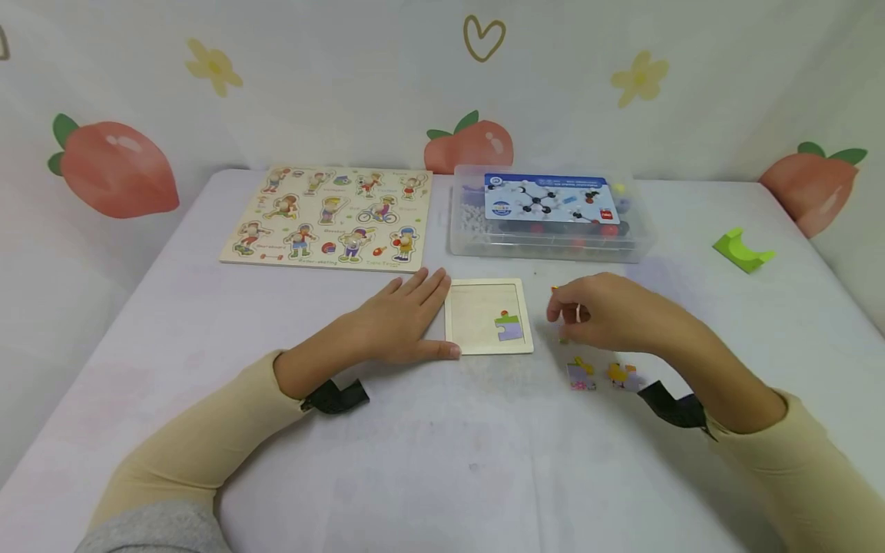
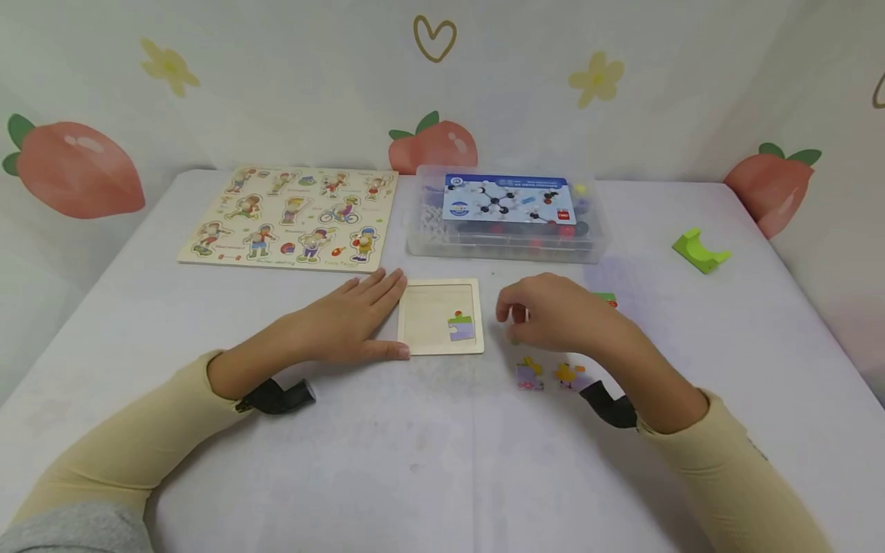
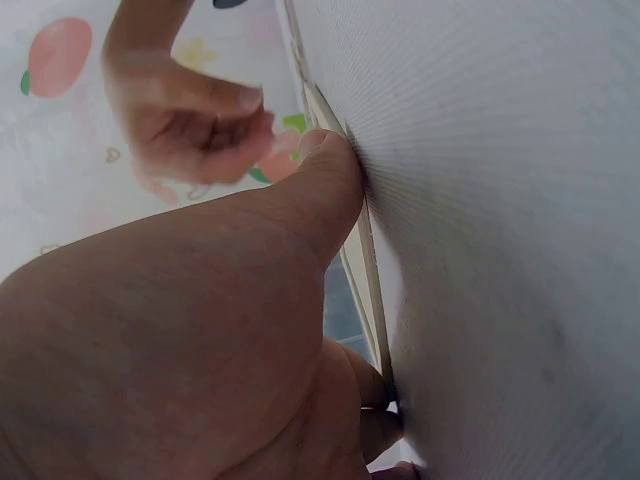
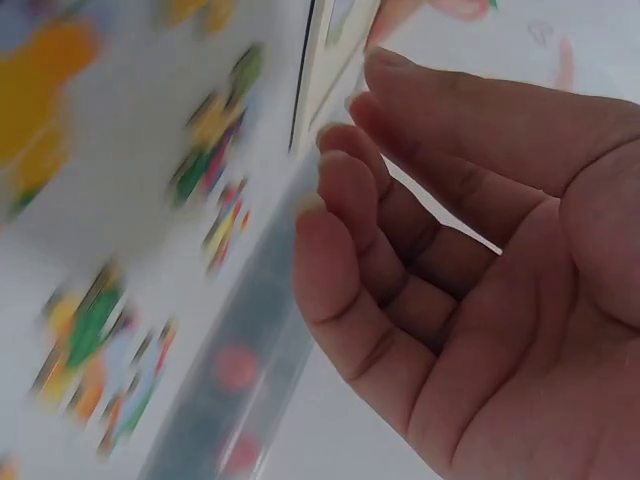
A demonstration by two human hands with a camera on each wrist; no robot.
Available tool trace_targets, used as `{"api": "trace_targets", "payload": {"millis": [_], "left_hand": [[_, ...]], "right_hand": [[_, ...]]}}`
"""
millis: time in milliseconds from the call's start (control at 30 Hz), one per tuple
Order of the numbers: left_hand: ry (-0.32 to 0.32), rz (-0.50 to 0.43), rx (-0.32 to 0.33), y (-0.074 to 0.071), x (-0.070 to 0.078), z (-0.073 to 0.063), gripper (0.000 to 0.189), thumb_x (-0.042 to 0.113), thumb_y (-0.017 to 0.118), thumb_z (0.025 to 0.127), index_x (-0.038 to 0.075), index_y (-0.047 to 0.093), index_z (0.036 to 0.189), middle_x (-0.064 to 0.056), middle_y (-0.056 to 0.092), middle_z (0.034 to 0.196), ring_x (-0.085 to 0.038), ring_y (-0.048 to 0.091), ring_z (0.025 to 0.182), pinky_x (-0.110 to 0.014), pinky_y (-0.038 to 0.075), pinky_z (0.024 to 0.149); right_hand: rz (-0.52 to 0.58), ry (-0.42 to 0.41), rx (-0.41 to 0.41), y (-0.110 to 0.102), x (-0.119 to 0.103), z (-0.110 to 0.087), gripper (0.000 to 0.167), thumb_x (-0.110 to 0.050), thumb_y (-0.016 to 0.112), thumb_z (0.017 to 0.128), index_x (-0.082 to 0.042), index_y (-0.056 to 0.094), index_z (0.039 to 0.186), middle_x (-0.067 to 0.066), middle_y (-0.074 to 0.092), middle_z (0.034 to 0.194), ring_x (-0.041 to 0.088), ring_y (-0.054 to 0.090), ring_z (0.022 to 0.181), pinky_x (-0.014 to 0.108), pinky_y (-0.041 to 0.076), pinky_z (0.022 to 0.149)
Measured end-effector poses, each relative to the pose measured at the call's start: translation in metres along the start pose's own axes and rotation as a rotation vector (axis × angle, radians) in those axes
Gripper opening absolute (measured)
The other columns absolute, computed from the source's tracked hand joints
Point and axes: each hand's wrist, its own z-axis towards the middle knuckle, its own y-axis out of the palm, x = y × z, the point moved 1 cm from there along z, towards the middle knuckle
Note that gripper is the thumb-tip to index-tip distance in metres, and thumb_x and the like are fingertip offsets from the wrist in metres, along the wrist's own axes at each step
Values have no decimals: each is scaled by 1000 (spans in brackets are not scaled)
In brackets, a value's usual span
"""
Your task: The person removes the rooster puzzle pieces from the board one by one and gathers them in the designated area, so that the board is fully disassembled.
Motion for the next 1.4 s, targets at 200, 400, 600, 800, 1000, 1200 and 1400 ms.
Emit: {"api": "trace_targets", "payload": {"millis": [200, 400, 600, 800, 1000, 1200, 1400], "left_hand": [[3, -4, -4, 0, -1, 0, 107, 75, 45, 92, 5, 3, 161, -10, -1, 167, -31, -2, 152, -53, 9, 120], [10, 5, 11, 1, -2, 1, 106, 75, 44, 92, 5, 4, 161, -10, 0, 167, -31, -1, 152, -53, 10, 120], [12, 4, 12, 2, -3, 1, 107, 76, 43, 92, 5, 4, 161, -10, 0, 167, -31, -2, 152, -53, 10, 120], [6, 2, 6, 1, -2, 1, 106, 76, 44, 92, 5, 4, 161, -10, -1, 167, -31, -2, 152, -53, 10, 120], [3, -1, 5, 1, -1, 2, 106, 75, 44, 92, 5, 4, 161, -10, 0, 167, -31, -2, 152, -53, 10, 120], [6, 2, 3, 0, 0, 1, 106, 75, 44, 92, 5, 4, 161, -10, 0, 167, -31, -2, 152, -53, 10, 120], [8, 2, 5, 0, -1, 0, 105, 75, 44, 93, 5, 3, 161, -10, -1, 167, -31, -2, 152, -53, 10, 120]], "right_hand": [[-35, 20, -40, 9, -19, 35, 22, -11, 77, 87, -11, 72, 109, -1, 62, 88, 18, 56, 76, 32, 51, 66], [-60, -2, -80, 18, -23, 60, 19, -16, 83, 83, -10, 69, 95, 1, 58, 83, 20, 53, 80, 35, 46, 73], [-33, 15, -116, 18, -23, 65, 18, -15, 84, 83, -10, 67, 89, 1, 57, 80, 19, 53, 77, 34, 46, 71], [-20, 19, -119, 18, -23, 63, 19, -15, 83, 84, -9, 66, 91, 2, 56, 81, 20, 52, 79, 34, 44, 72], [-32, -3, -140, 20, -22, 59, 20, -16, 84, 83, -11, 66, 91, 4, 53, 83, 20, 51, 80, 34, 43, 70], [-45, -15, -141, 21, -24, 57, 19, -14, 84, 83, -12, 66, 90, 3, 54, 86, 19, 52, 81, 34, 45, 72], [-35, -40, -129, 21, -25, 56, 17, -10, 83, 83, -13, 66, 86, 2, 55, 90, 20, 53, 82, 33, 46, 73]]}}
